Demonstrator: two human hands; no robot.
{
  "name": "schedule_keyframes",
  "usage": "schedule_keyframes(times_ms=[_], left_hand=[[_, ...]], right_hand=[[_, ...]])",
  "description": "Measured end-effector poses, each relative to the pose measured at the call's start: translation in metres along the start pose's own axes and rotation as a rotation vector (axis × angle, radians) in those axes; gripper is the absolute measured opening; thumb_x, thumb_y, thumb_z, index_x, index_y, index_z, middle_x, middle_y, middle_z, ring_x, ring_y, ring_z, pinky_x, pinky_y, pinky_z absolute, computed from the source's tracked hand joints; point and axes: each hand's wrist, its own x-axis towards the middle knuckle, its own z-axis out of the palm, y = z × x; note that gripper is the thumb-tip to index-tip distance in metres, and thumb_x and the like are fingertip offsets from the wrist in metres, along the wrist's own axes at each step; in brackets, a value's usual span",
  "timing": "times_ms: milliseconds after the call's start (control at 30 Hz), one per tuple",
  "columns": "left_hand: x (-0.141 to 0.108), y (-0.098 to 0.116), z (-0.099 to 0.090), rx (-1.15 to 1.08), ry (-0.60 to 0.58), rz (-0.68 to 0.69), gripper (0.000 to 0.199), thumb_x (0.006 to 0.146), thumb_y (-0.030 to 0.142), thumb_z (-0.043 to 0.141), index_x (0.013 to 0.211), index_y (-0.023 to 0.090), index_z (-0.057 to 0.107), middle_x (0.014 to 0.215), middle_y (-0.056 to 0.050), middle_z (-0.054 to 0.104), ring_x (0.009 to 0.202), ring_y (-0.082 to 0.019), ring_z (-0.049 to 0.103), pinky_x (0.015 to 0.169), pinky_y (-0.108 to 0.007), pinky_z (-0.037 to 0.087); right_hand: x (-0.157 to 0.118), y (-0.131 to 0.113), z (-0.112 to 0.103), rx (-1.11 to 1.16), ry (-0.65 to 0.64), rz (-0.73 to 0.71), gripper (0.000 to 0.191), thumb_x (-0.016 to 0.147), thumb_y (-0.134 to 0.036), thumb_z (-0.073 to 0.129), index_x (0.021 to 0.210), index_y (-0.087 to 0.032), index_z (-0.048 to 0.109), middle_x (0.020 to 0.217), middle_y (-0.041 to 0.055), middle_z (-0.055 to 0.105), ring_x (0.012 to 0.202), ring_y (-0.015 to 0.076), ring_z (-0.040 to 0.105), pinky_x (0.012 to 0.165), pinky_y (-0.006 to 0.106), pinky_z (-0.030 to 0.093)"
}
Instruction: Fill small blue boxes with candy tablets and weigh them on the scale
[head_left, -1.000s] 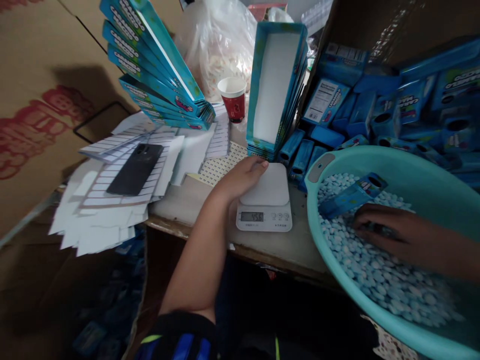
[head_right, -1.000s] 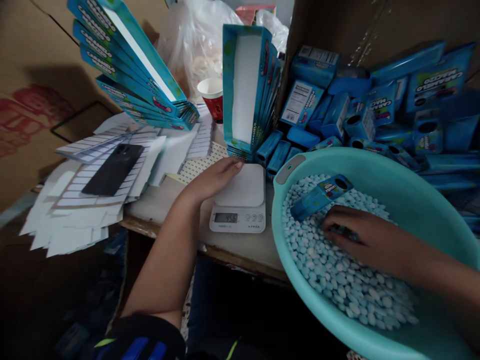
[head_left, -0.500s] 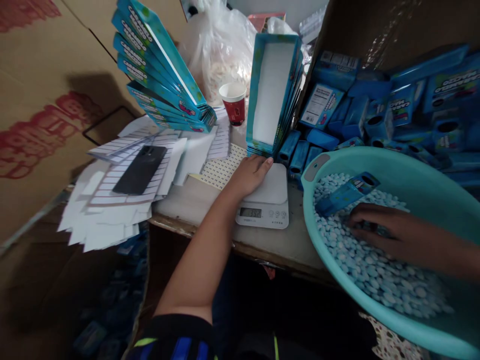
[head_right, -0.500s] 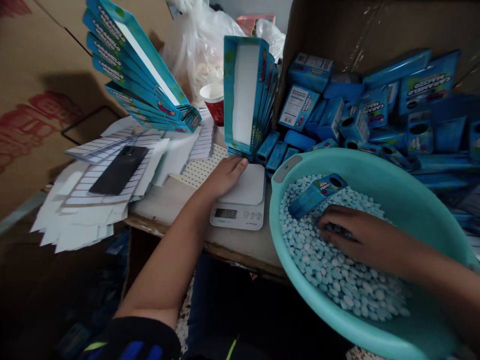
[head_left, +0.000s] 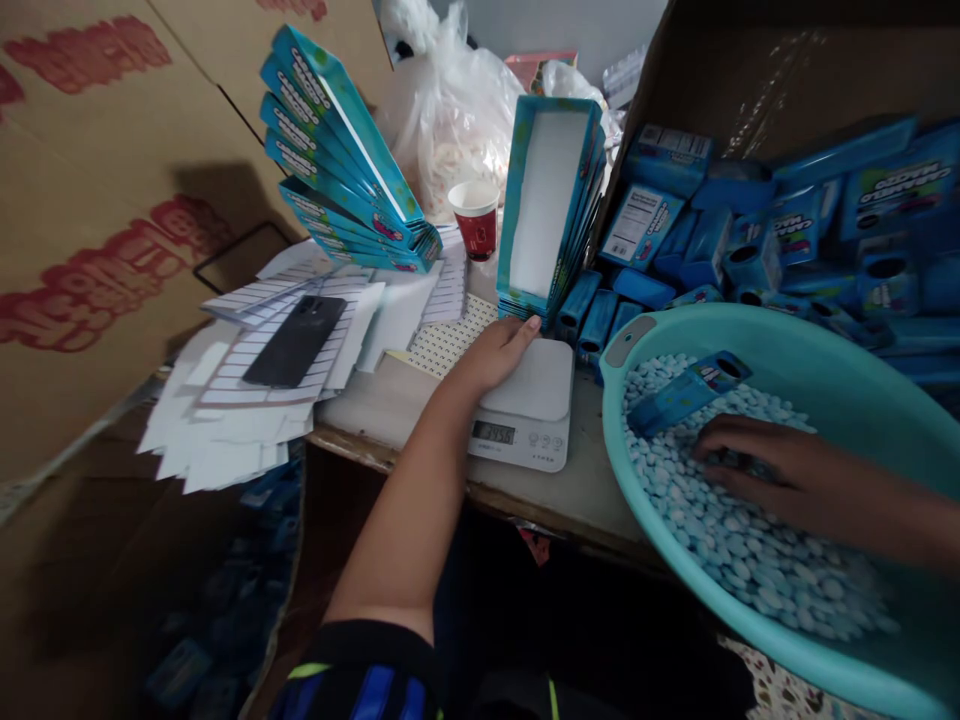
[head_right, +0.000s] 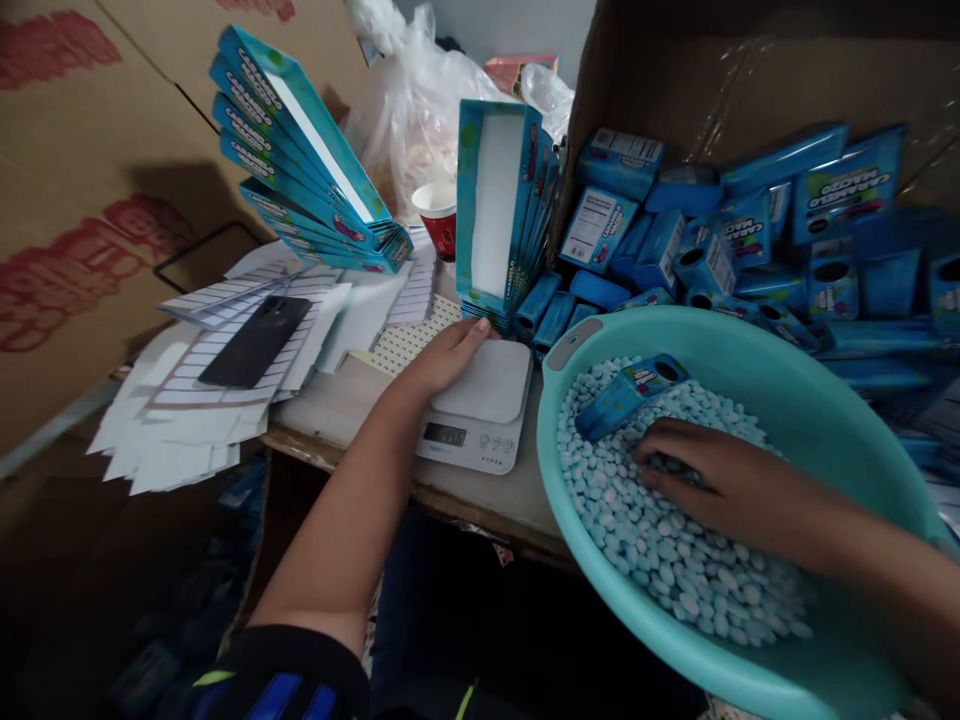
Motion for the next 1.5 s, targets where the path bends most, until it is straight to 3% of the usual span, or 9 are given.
schedule_keyframes(times_ms=[167, 300, 467, 733, 967, 1200, 1333, 1433, 1500], left_hand=[[-0.01, -0.004, -0.015, -0.229, 0.04, -0.145, 0.071, 0.104, 0.075, 0.037, 0.114, 0.019, 0.079, 0.128, -0.012, 0.075, 0.124, -0.032, 0.068, 0.11, -0.042, 0.051], [-0.014, -0.017, -0.04, -0.237, 0.283, -0.2, 0.077, 0.1, 0.083, 0.04, 0.112, 0.018, 0.08, 0.131, -0.014, 0.075, 0.127, -0.033, 0.067, 0.112, -0.045, 0.049], [-0.012, -0.024, -0.054, -0.403, 0.573, -0.271, 0.075, 0.099, 0.084, 0.043, 0.099, 0.018, 0.079, 0.113, -0.016, 0.078, 0.105, -0.029, 0.074, 0.095, -0.04, 0.057], [-0.009, -0.024, -0.057, -0.643, 0.716, -0.233, 0.069, 0.096, 0.082, 0.052, 0.109, 0.019, 0.075, 0.104, -0.012, 0.076, 0.096, -0.024, 0.075, 0.082, -0.033, 0.059], [-0.011, -0.032, -0.061, -0.739, 0.803, -0.281, 0.07, 0.095, 0.083, 0.051, 0.117, 0.021, 0.074, 0.099, -0.009, 0.075, 0.1, -0.025, 0.074, 0.082, -0.034, 0.059], [-0.01, -0.021, -0.062, -0.579, 0.84, -0.306, 0.051, 0.101, 0.065, 0.052, 0.113, 0.02, 0.074, 0.095, -0.008, 0.075, 0.09, -0.022, 0.073, 0.079, -0.03, 0.057], [-0.052, 0.001, -0.044, -0.092, 0.811, -0.069, 0.04, 0.1, 0.054, 0.061, 0.099, 0.017, 0.077, 0.088, -0.004, 0.076, 0.085, -0.02, 0.071, 0.077, -0.028, 0.054], [-0.107, 0.015, -0.014, 0.261, 0.578, 0.335, 0.036, 0.109, 0.043, 0.055, 0.098, 0.019, 0.079, 0.091, -0.004, 0.079, 0.079, -0.017, 0.07, 0.074, -0.028, 0.052], [-0.139, 0.019, 0.007, 0.497, 0.388, 0.464, 0.038, 0.114, 0.04, 0.049, 0.113, 0.018, 0.079, 0.078, -0.003, 0.074, 0.066, -0.017, 0.065, 0.065, -0.03, 0.048]], right_hand=[[-0.001, 0.002, -0.001, -0.003, 0.001, -0.005, 0.046, 0.105, -0.066, 0.047, 0.118, -0.028, 0.07, 0.13, 0.0121, 0.068, 0.118, 0.0356, 0.064, 0.1, 0.049, 0.051], [-0.001, 0.001, -0.002, -0.001, -0.008, 0.003, 0.048, 0.106, -0.067, 0.046, 0.119, -0.028, 0.07, 0.13, 0.0122, 0.069, 0.119, 0.0357, 0.064, 0.1, 0.049, 0.052], [0.0, -0.005, -0.003, -0.001, 0.011, 0.002, 0.048, 0.104, -0.066, 0.047, 0.114, -0.027, 0.073, 0.125, 0.0121, 0.072, 0.115, 0.0356, 0.067, 0.099, 0.05, 0.055], [-0.003, 0.0, -0.004, -0.04, -0.029, 0.057, 0.053, 0.102, -0.07, 0.049, 0.122, -0.027, 0.071, 0.136, 0.0133, 0.069, 0.125, 0.0395, 0.064, 0.109, 0.056, 0.05], [-0.002, 0.004, -0.004, -0.034, -0.044, 0.08, 0.052, 0.1, -0.071, 0.051, 0.12, -0.027, 0.072, 0.132, 0.0132, 0.07, 0.122, 0.04, 0.064, 0.105, 0.054, 0.052], [-0.001, 0.006, -0.004, -0.013, -0.055, 0.063, 0.048, 0.103, -0.066, 0.048, 0.116, -0.027, 0.072, 0.127, 0.0123, 0.071, 0.117, 0.0367, 0.065, 0.099, 0.049, 0.053], [-0.001, 0.006, -0.003, -0.035, -0.018, 0.032, 0.047, 0.104, -0.064, 0.045, 0.114, -0.027, 0.072, 0.123, 0.0121, 0.071, 0.114, 0.0366, 0.066, 0.098, 0.05, 0.052], [-0.002, 0.004, -0.002, -0.043, -0.016, 0.026, 0.046, 0.105, -0.063, 0.043, 0.116, -0.028, 0.07, 0.124, 0.0111, 0.071, 0.115, 0.0357, 0.066, 0.1, 0.051, 0.051], [-0.003, 0.003, -0.002, -0.054, -0.031, 0.022, 0.046, 0.106, -0.062, 0.042, 0.119, -0.029, 0.07, 0.128, 0.0101, 0.069, 0.117, 0.0354, 0.065, 0.101, 0.052, 0.05]])
